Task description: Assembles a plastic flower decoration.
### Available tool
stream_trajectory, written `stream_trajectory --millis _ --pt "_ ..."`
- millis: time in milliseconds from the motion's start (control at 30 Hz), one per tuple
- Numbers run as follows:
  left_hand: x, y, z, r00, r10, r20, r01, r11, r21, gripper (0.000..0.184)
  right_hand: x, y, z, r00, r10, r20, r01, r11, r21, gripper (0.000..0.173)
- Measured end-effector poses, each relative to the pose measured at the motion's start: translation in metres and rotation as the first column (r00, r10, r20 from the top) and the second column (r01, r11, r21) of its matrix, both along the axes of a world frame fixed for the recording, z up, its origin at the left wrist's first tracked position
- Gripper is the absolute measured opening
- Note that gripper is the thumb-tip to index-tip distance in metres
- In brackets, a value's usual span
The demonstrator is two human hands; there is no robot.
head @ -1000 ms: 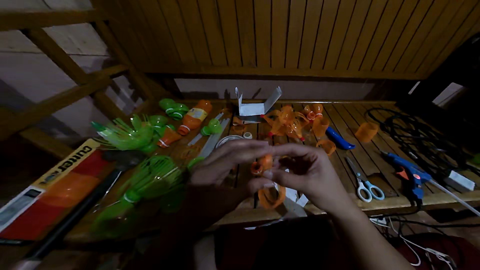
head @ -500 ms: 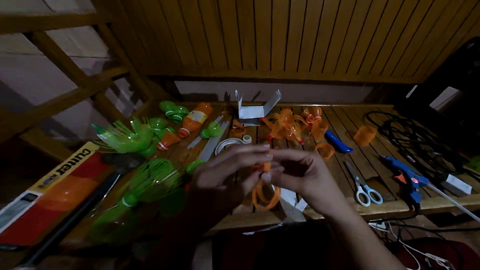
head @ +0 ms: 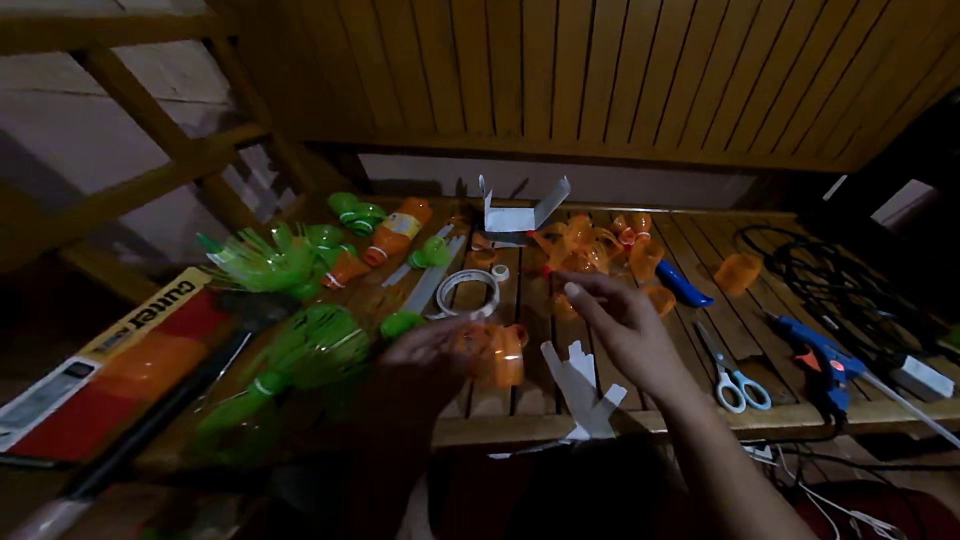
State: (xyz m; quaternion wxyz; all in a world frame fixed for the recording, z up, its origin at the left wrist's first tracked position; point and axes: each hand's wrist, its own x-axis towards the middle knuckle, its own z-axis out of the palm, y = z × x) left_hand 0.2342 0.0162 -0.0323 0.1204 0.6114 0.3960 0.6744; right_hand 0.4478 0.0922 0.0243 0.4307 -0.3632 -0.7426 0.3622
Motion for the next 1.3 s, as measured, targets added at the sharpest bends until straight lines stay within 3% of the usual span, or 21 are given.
stream_trajectory --millis 67,167,267,333,433,500,600,733,833,1033,1300 --pt "-0.011 -0.015 -0.005 0.978 0.121 -0.168 -0.116 0.993 0.038 0.023 -0.004 0.013 -0.007 0.989 -0.012 0.149 0.008 1.000 0.030 0.031" --pt "-0.016 -0.039 0.007 0.994 0.069 -0.086 -0.075 0.995 -0.063 0.023 -0.015 0.028 -0.018 0.926 0.094 0.366 -0.106 0.994 0.012 0.031" --pt "-0.022 -0.052 0.016 0.973 0.138 -0.187 -0.153 0.986 -0.067 0.026 -0.030 0.039 -0.035 0.824 0.190 0.534 -0.206 0.978 -0.030 0.044" --pt "-0.023 -0.055 0.016 0.996 0.044 -0.076 -0.051 0.995 -0.090 0.022 -0.043 0.042 -0.045 0.753 0.192 0.630 -0.216 0.976 -0.039 0.052" --pt "-0.026 -0.051 0.004 0.998 -0.054 -0.021 0.053 0.996 -0.075 0.022 -0.053 0.045 -0.054 0.705 0.160 0.691 -0.223 0.975 0.002 0.045" --pt "-0.023 -0.051 0.001 0.997 -0.064 0.048 0.069 0.992 -0.108 0.022 -0.050 0.043 -0.048 0.786 0.182 0.591 -0.220 0.975 -0.008 0.040" --pt "-0.014 -0.049 -0.001 0.994 -0.039 0.099 0.052 0.989 -0.138 0.024 -0.035 0.030 -0.027 0.930 0.271 0.248 -0.269 0.962 -0.043 0.042" --pt "-0.004 -0.043 0.002 0.998 0.059 0.033 -0.055 0.993 -0.108 0.032 -0.020 0.011 -0.010 0.906 0.415 -0.082 -0.415 0.910 0.011 0.044" --pt "0.006 -0.039 0.002 0.997 0.059 0.050 -0.056 0.996 -0.063 0.031 -0.018 -0.001 -0.006 0.886 0.438 -0.150 -0.426 0.899 0.103 0.037" --pt "0.015 -0.039 0.006 0.988 0.130 -0.087 -0.137 0.987 -0.084 0.039 -0.014 -0.011 -0.005 0.883 0.457 -0.105 -0.414 0.864 0.286 0.033" --pt "0.028 -0.035 0.003 0.951 0.293 -0.099 -0.292 0.956 0.025 0.038 -0.013 -0.014 -0.004 0.770 0.597 -0.225 -0.552 0.800 0.236 0.036"
